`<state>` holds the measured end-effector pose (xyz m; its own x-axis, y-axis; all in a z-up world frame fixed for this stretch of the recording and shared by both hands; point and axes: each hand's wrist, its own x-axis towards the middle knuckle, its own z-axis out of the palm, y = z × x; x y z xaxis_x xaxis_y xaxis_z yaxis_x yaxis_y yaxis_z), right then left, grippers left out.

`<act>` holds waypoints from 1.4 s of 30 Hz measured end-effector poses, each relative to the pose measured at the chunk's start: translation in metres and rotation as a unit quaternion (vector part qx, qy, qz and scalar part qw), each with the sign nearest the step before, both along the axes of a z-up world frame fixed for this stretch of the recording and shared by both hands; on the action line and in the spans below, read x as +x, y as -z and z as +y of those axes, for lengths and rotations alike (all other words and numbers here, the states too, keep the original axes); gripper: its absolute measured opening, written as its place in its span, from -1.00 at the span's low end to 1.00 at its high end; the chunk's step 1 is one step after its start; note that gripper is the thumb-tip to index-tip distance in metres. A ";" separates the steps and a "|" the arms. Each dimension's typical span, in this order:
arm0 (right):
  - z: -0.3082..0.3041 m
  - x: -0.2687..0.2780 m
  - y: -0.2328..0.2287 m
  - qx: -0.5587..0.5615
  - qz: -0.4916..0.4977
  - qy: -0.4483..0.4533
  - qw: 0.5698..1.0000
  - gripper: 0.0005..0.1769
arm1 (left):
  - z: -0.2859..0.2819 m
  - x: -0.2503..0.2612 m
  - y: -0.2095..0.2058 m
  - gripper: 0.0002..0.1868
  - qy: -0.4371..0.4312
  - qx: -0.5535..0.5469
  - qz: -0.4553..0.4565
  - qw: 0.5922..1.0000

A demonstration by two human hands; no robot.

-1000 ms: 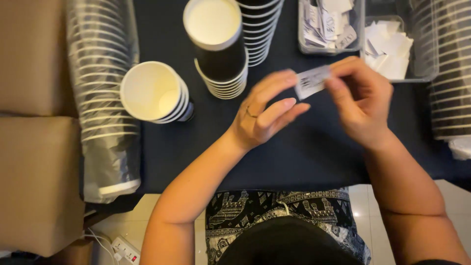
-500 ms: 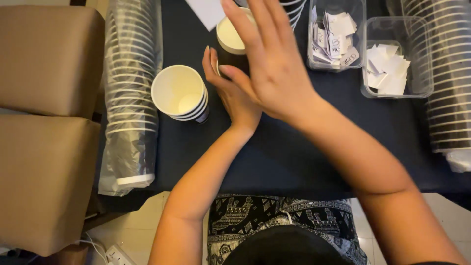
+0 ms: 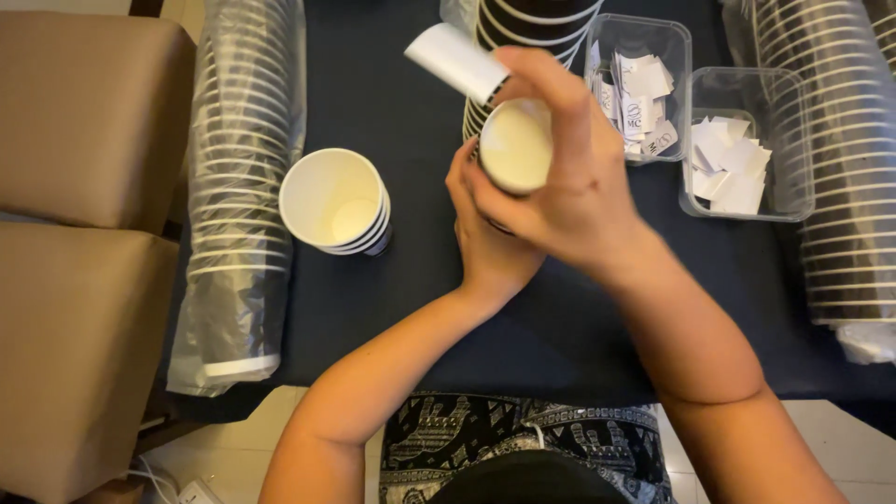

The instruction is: Applying stickers to paper coffee cups

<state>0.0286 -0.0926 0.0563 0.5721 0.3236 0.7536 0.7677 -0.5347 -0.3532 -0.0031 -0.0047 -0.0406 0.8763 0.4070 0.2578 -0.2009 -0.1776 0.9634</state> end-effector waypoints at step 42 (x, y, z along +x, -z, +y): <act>-0.157 -0.019 0.097 0.441 0.318 0.031 0.839 -0.83 | -0.010 0.017 0.061 -0.49 0.426 -0.564 0.218 0.673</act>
<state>0.0101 -0.2498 -0.0410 0.9440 -0.2454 0.2204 0.2547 0.1179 -0.9598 0.0140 -0.0144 -0.1020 0.8078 -0.5699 -0.1504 0.5784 0.7173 0.3885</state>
